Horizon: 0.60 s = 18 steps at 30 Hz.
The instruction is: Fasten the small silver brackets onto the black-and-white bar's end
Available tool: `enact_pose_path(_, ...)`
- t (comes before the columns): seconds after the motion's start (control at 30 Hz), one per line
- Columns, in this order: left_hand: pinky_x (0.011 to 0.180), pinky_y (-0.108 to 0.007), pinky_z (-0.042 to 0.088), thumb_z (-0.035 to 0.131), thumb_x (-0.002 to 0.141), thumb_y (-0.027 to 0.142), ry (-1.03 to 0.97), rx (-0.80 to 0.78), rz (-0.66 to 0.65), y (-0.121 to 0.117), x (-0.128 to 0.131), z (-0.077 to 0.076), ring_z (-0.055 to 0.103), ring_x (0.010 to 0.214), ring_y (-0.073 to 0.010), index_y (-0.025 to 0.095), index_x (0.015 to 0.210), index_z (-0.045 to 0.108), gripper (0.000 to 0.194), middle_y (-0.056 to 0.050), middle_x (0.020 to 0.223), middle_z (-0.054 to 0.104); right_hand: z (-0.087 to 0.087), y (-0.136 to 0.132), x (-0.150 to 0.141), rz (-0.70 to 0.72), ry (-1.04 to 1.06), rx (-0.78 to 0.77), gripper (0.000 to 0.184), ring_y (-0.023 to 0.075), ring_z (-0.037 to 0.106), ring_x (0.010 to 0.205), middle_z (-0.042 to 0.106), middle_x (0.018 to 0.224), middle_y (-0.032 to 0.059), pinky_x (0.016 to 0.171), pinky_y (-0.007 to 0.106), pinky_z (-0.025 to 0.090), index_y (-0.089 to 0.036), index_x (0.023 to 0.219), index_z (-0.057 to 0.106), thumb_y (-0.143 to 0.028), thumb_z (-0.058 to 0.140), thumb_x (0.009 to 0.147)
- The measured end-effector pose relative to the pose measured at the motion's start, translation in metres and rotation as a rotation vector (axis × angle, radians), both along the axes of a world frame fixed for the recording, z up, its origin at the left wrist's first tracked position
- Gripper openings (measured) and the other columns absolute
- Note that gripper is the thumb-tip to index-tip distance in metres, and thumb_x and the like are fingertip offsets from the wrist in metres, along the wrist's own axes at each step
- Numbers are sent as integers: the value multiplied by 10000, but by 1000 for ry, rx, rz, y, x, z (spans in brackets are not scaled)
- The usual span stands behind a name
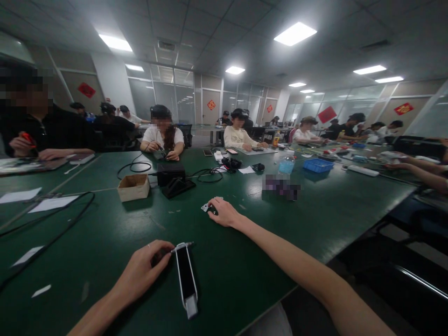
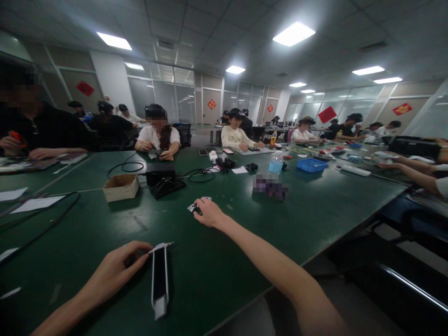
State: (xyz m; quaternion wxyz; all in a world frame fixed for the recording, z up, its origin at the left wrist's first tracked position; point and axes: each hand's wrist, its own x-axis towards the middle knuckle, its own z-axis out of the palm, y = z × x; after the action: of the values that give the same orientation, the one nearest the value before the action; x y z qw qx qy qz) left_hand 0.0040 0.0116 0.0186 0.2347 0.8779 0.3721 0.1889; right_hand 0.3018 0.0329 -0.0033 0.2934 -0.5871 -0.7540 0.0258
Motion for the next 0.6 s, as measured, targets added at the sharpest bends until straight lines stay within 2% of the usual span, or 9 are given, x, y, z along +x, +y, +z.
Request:
enact_pose_path(0.17, 621, -272, 477, 438, 832, 422, 14, -8, 4, 3, 0, -3, 591, 647, -178, 223, 977, 649, 325, -13, 780, 665, 2, -11, 13, 13, -52, -24, 349, 213, 562, 926, 538, 1134, 59, 786, 343, 487, -199, 1161, 531, -351, 542, 848)
enact_pose_path(0.3, 617, -266, 475, 442, 833, 420, 5, 8, 8, 3, -1, -4, 588, 644, -172, 220, 977, 650, 323, -16, 808, 668, 5, -16, 30, 29, -107, -86, 330, 220, 551, 933, 555, 1085, 70, 778, 357, 476, -185, 1069, 581, -424, 540, 846)
enact_pose_path(0.37, 615, -263, 475, 438, 835, 420, 6, 9, 3, 3, -1, -4, 590, 650, -172, 219, 981, 649, 325, -19, 820, 669, 10, -13, 47, -15, -111, -39, 341, 224, 533, 962, 572, 1051, 68, 819, 373, 452, -197, 1043, 595, -467, 514, 851)
enact_pose_path(0.4, 615, -263, 476, 437, 835, 420, 11, 6, -1, 3, -1, -4, 590, 650, -172, 221, 983, 649, 326, -18, 820, 669, 13, -11, 59, -80, -107, 17, 349, 228, 519, 982, 576, 1044, 73, 852, 384, 431, -197, 1042, 596, -475, 498, 856)
enact_pose_path(0.47, 619, -267, 478, 435, 834, 425, 23, -4, -5, 3, -1, -4, 590, 651, -174, 228, 986, 648, 328, -14, 813, 670, 18, -10, 91, -337, -81, 193, 346, 247, 482, 1030, 570, 1055, 96, 914, 408, 376, -180, 1045, 592, -447, 476, 859)
enact_pose_path(0.6, 622, -276, 481, 433, 830, 431, 15, -19, 1, 4, -1, -3, 592, 666, -182, 227, 981, 648, 332, -19, 821, 676, 13, -31, 173, -1074, 85, 521, 431, 306, 363, 1165, 468, 1212, 154, 980, 451, 279, -147, 1161, 511, -389, 504, 804)
